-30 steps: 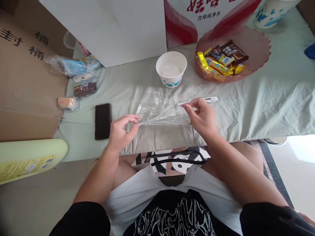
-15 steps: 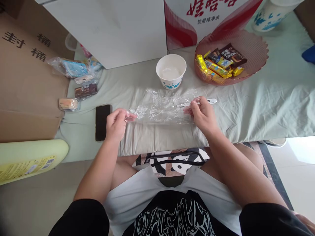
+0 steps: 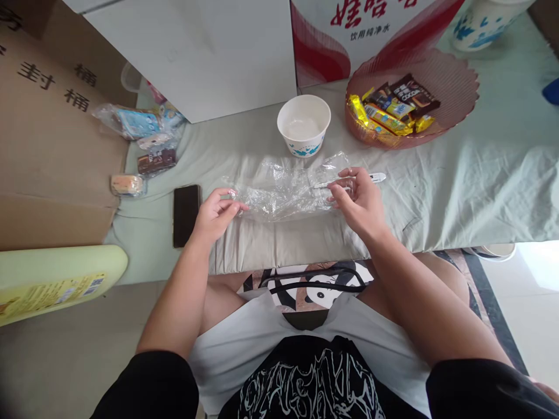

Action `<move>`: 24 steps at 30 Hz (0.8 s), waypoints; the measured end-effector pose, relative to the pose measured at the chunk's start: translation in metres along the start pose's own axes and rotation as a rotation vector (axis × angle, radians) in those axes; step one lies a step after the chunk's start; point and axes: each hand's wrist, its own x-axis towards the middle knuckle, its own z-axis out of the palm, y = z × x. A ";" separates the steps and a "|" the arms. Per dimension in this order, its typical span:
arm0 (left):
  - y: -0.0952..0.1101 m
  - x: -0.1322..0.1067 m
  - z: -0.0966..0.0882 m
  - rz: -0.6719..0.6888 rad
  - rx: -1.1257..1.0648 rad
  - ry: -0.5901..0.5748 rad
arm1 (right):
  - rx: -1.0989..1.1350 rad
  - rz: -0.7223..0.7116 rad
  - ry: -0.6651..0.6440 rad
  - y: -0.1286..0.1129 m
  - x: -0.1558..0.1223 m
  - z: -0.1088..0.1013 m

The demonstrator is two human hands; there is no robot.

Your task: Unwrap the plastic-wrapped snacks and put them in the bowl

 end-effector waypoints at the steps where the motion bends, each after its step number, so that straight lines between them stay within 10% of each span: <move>1: 0.001 0.001 0.003 0.006 -0.021 0.026 | -0.014 -0.017 0.018 -0.001 0.000 0.001; 9: -0.001 0.017 0.017 0.112 0.049 0.080 | -0.238 0.020 0.168 -0.001 0.001 -0.004; 14: -0.007 0.020 0.019 0.201 0.310 0.136 | -0.512 -0.565 0.392 0.002 -0.004 -0.002; 18: -0.007 0.021 0.021 0.249 0.492 0.215 | -0.717 -0.972 -0.125 0.004 -0.010 0.014; 20: -0.007 0.022 0.022 0.265 0.559 0.243 | -0.820 -0.921 -0.346 0.006 -0.011 0.021; 24: -0.004 0.021 0.022 0.206 0.786 0.289 | -0.974 -0.749 -0.373 0.011 -0.009 0.023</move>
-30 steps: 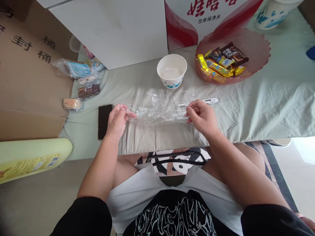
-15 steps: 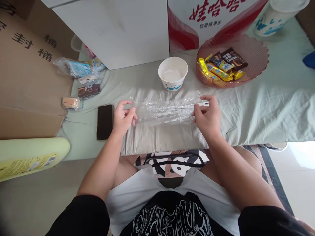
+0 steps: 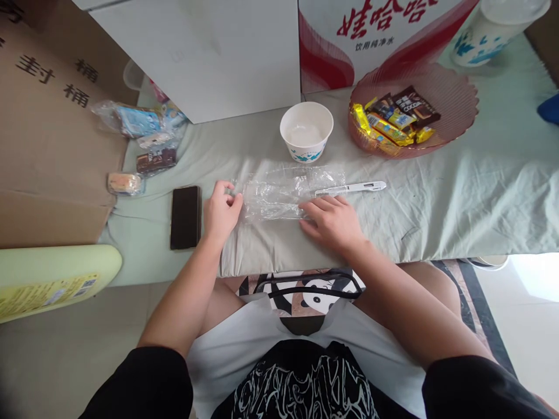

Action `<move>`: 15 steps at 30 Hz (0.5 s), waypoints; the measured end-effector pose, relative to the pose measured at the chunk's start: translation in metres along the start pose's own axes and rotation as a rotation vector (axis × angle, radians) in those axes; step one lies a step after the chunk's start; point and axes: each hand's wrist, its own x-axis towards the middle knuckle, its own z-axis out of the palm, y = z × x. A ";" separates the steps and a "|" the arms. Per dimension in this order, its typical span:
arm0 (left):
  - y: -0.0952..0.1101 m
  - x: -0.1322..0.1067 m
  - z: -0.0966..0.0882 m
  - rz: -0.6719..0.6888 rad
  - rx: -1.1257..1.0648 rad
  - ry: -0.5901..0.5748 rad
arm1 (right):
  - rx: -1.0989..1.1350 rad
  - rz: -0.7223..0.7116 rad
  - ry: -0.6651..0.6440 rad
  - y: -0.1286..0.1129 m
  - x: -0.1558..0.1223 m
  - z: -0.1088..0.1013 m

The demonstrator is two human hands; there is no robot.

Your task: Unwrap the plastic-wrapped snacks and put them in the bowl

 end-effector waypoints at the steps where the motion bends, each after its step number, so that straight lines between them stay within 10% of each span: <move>1: 0.000 0.000 -0.001 -0.014 0.061 -0.012 | -0.009 0.016 -0.021 0.001 -0.001 0.000; 7: -0.009 0.001 -0.009 -0.057 -0.007 0.022 | 0.219 0.205 -0.124 -0.004 -0.004 -0.009; 11: -0.021 0.005 -0.008 -0.096 -0.618 0.077 | 1.062 0.550 -0.111 -0.011 -0.001 -0.023; 15: -0.018 -0.003 -0.002 -0.160 -1.088 -0.458 | 1.789 0.822 0.056 -0.021 0.004 -0.032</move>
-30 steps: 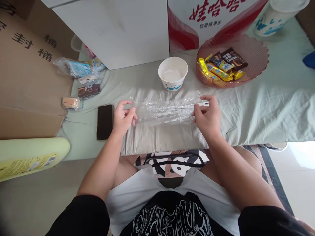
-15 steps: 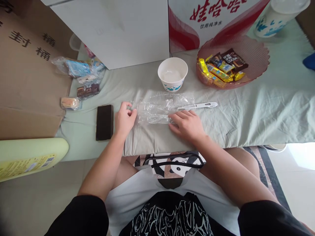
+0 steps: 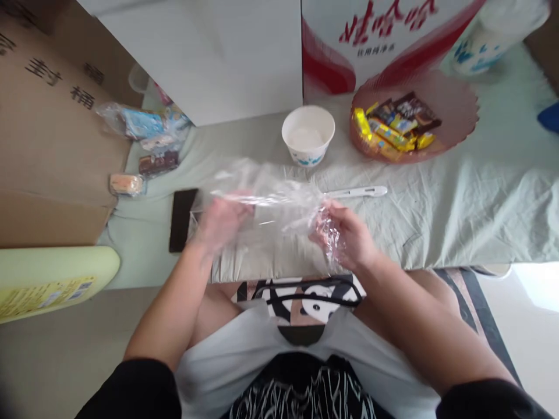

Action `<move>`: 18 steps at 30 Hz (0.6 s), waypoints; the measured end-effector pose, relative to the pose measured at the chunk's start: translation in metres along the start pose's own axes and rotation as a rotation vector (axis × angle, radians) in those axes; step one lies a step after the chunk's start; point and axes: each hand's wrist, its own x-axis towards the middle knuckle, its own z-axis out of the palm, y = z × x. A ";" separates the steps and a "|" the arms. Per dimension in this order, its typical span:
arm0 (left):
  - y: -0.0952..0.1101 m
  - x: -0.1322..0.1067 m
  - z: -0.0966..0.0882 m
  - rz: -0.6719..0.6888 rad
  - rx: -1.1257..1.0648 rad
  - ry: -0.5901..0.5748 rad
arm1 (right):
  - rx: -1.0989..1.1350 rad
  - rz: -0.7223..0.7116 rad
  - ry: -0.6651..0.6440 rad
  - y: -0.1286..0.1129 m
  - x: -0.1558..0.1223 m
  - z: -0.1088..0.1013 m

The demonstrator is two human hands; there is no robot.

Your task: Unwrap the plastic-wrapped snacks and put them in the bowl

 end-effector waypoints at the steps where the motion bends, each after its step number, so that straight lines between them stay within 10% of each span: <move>1: -0.002 -0.002 0.005 -0.063 -0.016 -0.151 | 0.071 0.035 0.019 0.002 0.000 0.003; 6: -0.008 -0.017 0.038 0.013 0.127 -0.563 | 0.085 0.251 0.153 0.026 0.002 0.017; 12: -0.003 -0.031 0.063 0.272 0.394 -0.288 | -0.309 0.014 0.110 0.038 -0.002 0.013; 15: 0.001 -0.027 0.060 0.094 0.343 -0.247 | -0.511 -0.318 0.050 0.032 0.002 0.005; 18: 0.003 -0.020 0.054 -0.141 0.226 -0.328 | -0.576 -0.352 -0.028 0.026 0.009 0.002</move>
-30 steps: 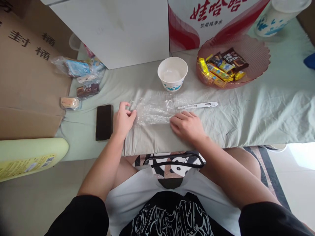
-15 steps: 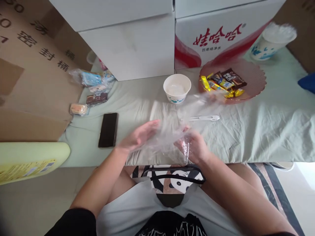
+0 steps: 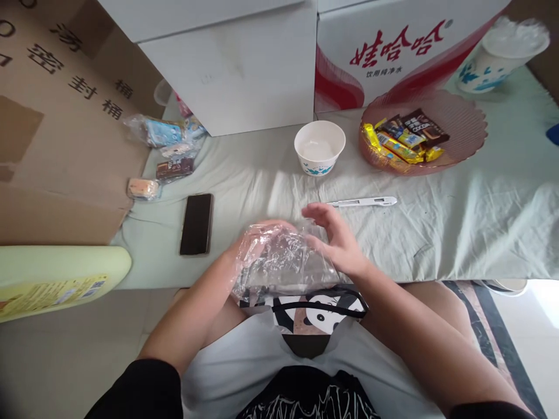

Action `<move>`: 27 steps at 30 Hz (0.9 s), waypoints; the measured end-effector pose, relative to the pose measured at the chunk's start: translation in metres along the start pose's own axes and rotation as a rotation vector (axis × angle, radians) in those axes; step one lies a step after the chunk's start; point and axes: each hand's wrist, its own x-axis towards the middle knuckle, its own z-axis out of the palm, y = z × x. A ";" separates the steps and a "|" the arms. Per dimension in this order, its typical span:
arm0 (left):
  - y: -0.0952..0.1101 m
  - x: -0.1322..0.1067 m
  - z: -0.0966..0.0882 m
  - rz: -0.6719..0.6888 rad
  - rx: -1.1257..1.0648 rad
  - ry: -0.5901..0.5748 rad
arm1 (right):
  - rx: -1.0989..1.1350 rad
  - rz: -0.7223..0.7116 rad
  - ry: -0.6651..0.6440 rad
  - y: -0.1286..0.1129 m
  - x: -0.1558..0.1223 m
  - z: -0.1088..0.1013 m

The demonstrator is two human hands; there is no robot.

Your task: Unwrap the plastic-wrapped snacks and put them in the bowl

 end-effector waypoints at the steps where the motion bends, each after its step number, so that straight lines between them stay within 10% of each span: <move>1: 0.000 0.002 -0.002 -0.031 -0.021 -0.023 | 0.011 0.043 -0.016 -0.001 0.002 0.000; 8: -0.003 0.010 -0.004 0.237 0.295 0.203 | 0.071 0.234 0.054 -0.004 0.005 0.003; 15: 0.001 0.011 -0.008 0.033 -0.092 0.166 | 0.383 0.235 0.037 -0.005 0.012 -0.004; 27: 0.004 0.006 -0.015 0.150 -0.084 0.182 | 0.305 0.254 0.012 -0.003 0.015 -0.007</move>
